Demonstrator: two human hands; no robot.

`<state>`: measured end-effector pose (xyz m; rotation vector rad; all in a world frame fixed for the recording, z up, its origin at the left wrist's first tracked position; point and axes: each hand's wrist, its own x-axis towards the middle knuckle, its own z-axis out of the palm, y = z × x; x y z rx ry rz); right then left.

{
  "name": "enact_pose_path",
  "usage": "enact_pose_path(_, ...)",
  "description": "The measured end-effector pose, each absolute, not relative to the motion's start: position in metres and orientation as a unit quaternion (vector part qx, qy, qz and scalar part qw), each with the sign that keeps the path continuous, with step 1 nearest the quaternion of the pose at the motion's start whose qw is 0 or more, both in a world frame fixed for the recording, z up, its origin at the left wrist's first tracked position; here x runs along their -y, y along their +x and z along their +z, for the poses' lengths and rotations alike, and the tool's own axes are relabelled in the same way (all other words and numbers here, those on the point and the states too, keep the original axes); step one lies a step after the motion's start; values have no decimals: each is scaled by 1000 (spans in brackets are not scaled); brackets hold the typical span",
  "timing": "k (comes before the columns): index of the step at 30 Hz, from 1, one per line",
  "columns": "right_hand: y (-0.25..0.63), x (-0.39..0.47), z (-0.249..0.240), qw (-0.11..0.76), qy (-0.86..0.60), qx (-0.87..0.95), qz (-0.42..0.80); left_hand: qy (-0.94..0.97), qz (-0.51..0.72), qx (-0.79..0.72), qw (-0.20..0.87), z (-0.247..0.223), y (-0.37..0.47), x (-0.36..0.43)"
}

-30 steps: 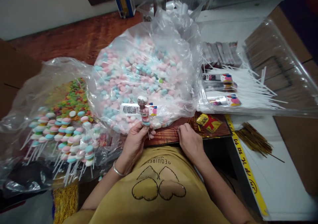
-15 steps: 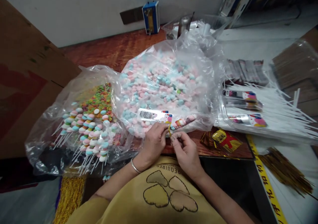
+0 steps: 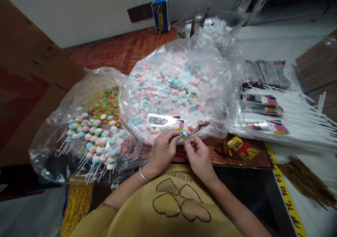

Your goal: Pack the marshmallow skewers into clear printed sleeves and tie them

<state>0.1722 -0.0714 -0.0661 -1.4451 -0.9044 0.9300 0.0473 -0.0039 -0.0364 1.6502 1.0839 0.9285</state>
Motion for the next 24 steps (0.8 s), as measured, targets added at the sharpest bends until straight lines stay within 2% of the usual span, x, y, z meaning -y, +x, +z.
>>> enact_pose_path(4, 175, 66, -69, 559, -626, 401, 368, 454, 319, -453, 698, -37, 55, 2)
enact_pose_path(7, 179, 65, -65, 540, -633, 441, 337, 339, 318, -426, 776, -37, 60, 0)
enact_pose_path(12, 179, 67, -55, 540, -612, 485, 314, 270, 335, -402, 808, -36, 64, -4)
enact_pose_path(18, 173, 65, -54, 532, -640, 477, 282, 286, 349, -399, 798, -37, 63, -2)
enact_pose_path(24, 180, 64, -46, 559, -618, 440, 336, 322, 373, -378, 784, -44, 62, 2)
